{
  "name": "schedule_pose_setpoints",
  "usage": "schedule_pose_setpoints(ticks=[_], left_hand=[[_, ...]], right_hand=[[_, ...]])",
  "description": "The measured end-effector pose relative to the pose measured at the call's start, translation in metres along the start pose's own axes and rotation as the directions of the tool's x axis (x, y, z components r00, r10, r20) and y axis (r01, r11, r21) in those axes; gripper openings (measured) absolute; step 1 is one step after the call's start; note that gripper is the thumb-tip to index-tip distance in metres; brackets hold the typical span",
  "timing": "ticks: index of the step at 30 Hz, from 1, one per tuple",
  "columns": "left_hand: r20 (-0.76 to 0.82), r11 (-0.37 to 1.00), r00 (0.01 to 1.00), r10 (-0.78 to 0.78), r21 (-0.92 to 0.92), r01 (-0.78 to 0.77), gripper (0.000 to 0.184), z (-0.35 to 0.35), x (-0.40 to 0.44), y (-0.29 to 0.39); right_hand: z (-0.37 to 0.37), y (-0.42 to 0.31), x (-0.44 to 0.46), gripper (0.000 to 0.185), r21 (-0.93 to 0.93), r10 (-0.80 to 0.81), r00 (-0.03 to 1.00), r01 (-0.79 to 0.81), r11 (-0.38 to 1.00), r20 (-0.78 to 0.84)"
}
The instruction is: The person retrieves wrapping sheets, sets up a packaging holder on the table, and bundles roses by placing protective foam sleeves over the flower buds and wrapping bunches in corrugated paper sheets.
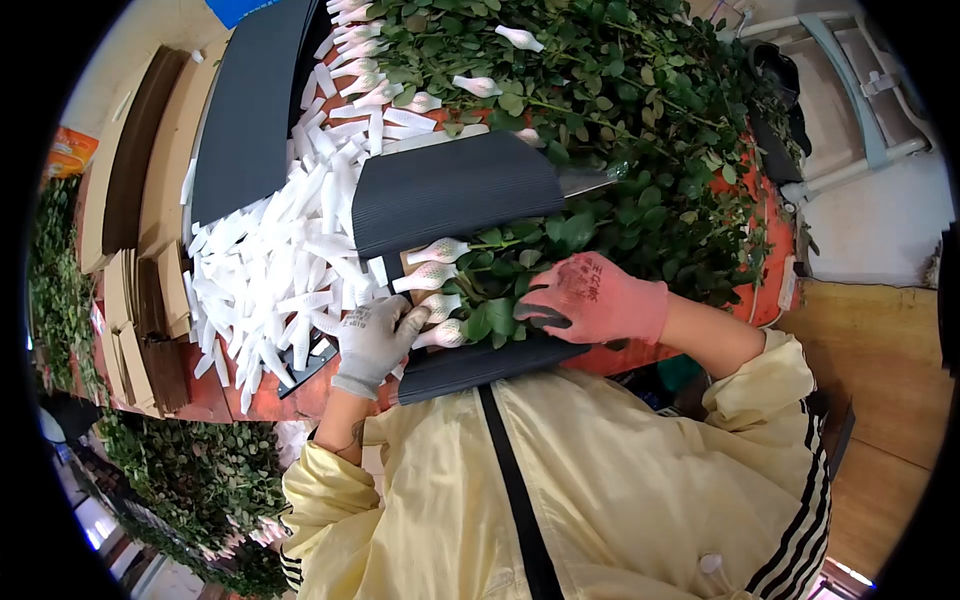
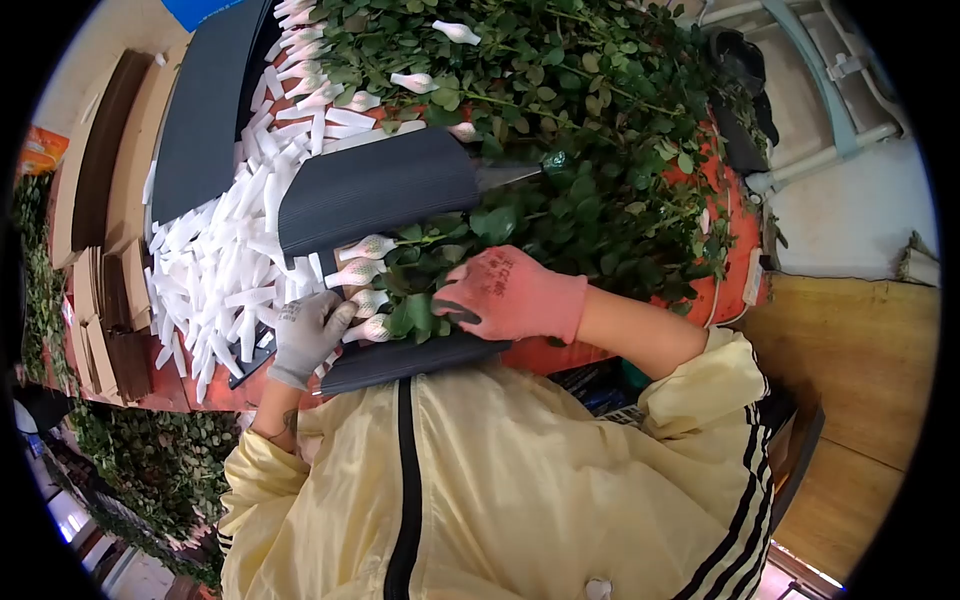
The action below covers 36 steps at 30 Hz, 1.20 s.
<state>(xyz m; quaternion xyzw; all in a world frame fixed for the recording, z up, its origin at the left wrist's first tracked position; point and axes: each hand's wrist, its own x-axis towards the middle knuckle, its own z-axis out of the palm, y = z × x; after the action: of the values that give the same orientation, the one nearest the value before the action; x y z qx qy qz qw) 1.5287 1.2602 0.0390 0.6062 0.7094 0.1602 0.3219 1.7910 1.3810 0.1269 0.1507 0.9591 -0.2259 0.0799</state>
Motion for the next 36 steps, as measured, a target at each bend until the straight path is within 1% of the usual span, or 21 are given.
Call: schedule_pose_setpoints(ticks=[1,3,4,5,7,9,10,11,13,14,15,17,21,23,24,28,30,31,33,34,36], left_hand=[[-0.033,0.999,0.999,0.036,0.042,-0.034,0.037,-0.003,-0.001,0.003],[-0.034,0.998,0.998,0.050,0.034,-0.049,0.035,-0.004,-0.002,0.004],[-0.006,1.000,1.000,0.019,0.022,-0.019,0.039,-0.004,-0.003,0.004],[0.018,1.000,1.000,-0.011,0.011,0.011,0.044,-0.005,-0.003,0.004],[0.056,0.996,0.995,-0.079,-0.037,0.081,0.044,-0.006,-0.006,0.003],[0.052,0.995,0.996,-0.076,-0.059,0.079,0.044,-0.009,-0.009,0.002],[0.001,0.998,1.000,-0.022,-0.055,0.022,0.044,-0.005,-0.008,-0.005],[-0.005,0.998,0.999,-0.033,-0.062,0.033,0.044,-0.006,-0.008,-0.008],[-0.055,0.994,0.994,0.099,-0.047,-0.102,0.043,-0.007,-0.007,-0.010],[0.020,0.992,0.999,0.037,-0.123,-0.034,0.040,-0.010,-0.009,-0.007],[0.018,0.991,0.999,0.034,-0.127,-0.031,0.040,-0.008,-0.010,-0.010],[0.041,0.982,0.998,0.051,-0.183,-0.042,0.037,-0.002,-0.011,-0.015],[0.030,0.982,0.999,0.026,-0.190,-0.020,0.037,-0.004,-0.010,-0.011],[0.116,0.965,0.992,-0.047,-0.251,0.075,0.038,-0.006,-0.007,-0.011],[0.151,0.961,0.986,-0.064,-0.258,0.102,0.038,-0.006,-0.007,-0.011],[0.163,0.977,0.986,-0.028,-0.205,0.061,0.038,-0.017,-0.016,-0.001],[0.224,0.992,0.974,-0.035,-0.107,0.061,0.036,-0.014,-0.019,-0.004],[0.227,0.992,0.973,-0.036,-0.108,0.062,0.036,-0.012,-0.020,-0.006],[0.270,0.988,0.962,-0.027,-0.138,0.066,0.029,-0.012,-0.019,-0.011],[0.270,0.988,0.962,-0.031,-0.137,0.070,0.029,-0.011,-0.020,-0.013],[0.269,0.936,0.963,0.014,-0.342,0.082,0.019,-0.008,-0.022,-0.016]], right_hand=[[0.004,-0.006,0.005,0.028,0.011,-0.007,1.000,0.007,1.000,-0.006],[0.009,-0.019,0.022,0.034,0.014,-0.081,0.981,0.085,0.996,-0.175],[0.001,-0.030,0.031,0.035,-0.094,-0.064,0.996,0.057,0.994,-0.066],[0.007,-0.033,0.042,0.035,-0.087,-0.074,0.995,0.067,0.994,-0.073],[0.022,-0.032,0.060,0.037,-0.195,-0.036,0.975,0.080,0.978,0.220],[0.026,-0.034,0.069,0.035,-0.219,-0.081,0.968,0.135,0.966,0.239],[0.032,-0.032,0.073,0.032,-0.235,-0.100,0.969,0.154,0.960,0.227],[0.037,-0.030,0.077,0.030,-0.253,-0.118,0.970,0.171,0.952,0.214],[0.045,-0.029,0.076,0.029,-0.254,-0.154,0.972,0.196,0.947,0.175],[0.046,-0.029,0.076,0.028,-0.256,-0.183,0.974,0.211,0.943,0.130],[0.044,-0.030,0.077,0.028,-0.256,-0.185,0.973,0.215,0.942,0.135],[0.040,-0.032,0.081,0.029,-0.181,-0.068,0.970,0.112,0.977,0.232],[0.049,-0.024,0.081,0.032,-0.111,-0.045,0.981,0.067,0.992,0.190],[0.052,-0.021,0.080,0.033,-0.142,-0.061,0.986,0.083,0.986,0.152],[0.053,-0.022,0.081,0.036,-0.136,-0.024,0.978,0.053,0.989,0.207],[0.060,-0.018,0.071,0.037,-0.132,-0.047,0.994,0.060,0.989,0.102],[0.061,-0.017,0.067,0.040,-0.181,-0.089,0.993,0.103,0.978,0.083],[0.059,-0.017,0.065,0.040,-0.179,-0.088,0.992,0.102,0.979,0.085],[0.051,-0.017,0.067,0.043,-0.089,-0.088,0.971,0.110,0.990,0.220],[0.052,-0.016,0.066,0.043,-0.087,-0.092,0.971,0.113,0.990,0.220],[0.056,-0.014,0.061,0.043,-0.133,-0.119,0.982,0.139,0.981,0.146]])
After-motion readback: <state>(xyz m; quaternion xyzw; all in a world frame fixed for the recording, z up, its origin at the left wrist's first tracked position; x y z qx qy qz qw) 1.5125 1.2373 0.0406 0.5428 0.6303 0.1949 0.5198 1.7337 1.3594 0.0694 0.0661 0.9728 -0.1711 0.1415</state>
